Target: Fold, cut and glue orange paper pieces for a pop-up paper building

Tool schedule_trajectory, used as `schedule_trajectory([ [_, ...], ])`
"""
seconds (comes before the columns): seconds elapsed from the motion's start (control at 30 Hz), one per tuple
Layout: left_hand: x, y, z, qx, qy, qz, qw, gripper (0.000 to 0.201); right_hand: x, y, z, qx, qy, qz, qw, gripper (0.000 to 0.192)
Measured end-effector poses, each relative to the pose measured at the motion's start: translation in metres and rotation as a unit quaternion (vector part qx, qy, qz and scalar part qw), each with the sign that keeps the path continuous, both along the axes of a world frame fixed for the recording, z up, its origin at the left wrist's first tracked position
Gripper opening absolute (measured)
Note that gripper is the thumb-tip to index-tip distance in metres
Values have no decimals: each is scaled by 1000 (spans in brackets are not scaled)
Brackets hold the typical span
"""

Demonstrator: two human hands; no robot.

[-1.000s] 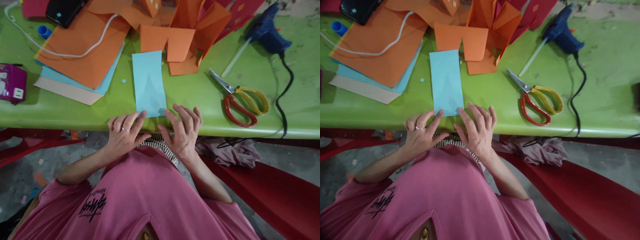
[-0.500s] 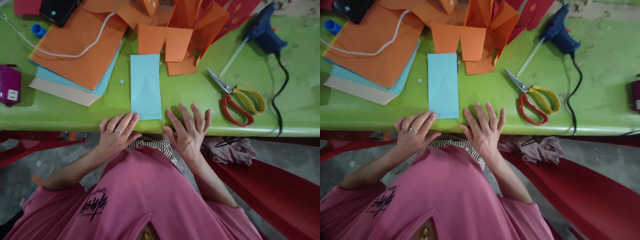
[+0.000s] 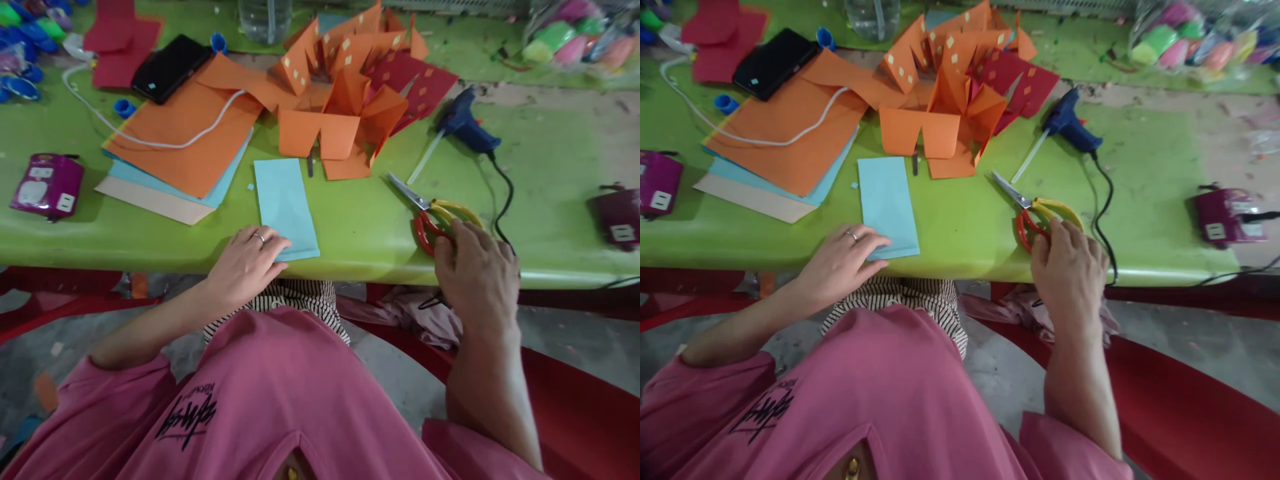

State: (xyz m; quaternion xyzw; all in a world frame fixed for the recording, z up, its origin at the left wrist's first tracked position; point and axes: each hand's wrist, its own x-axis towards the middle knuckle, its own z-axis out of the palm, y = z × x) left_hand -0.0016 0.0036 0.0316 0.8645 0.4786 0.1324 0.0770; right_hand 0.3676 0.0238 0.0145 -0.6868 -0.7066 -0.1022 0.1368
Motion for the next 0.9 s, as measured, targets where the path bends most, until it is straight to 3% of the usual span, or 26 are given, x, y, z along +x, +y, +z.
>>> schedule_trajectory([
  [0.2,3,11,16,-90,5,-41,995,7,37,23,8,-34,0,102,994,37],
  [0.4,19,5,17,-60,68,-25,996,3,35,29,22,-64,13,109,992,37],
  [0.53,21,3,17,-51,43,-22,998,13,19,-1,27,-113,175,99,973,38],
  [0.63,16,9,23,-120,-105,-3,987,6,-9,-30,33,-205,363,86,905,35],
  [0.7,13,17,29,-178,-270,30,946,8,-33,-46,38,-255,482,106,832,33],
  [0.8,13,31,36,-236,-513,70,822,21,-67,-58,39,-264,599,129,745,35],
  [0.9,17,41,40,-278,-637,84,714,34,-91,-57,33,-310,655,153,672,44],
])
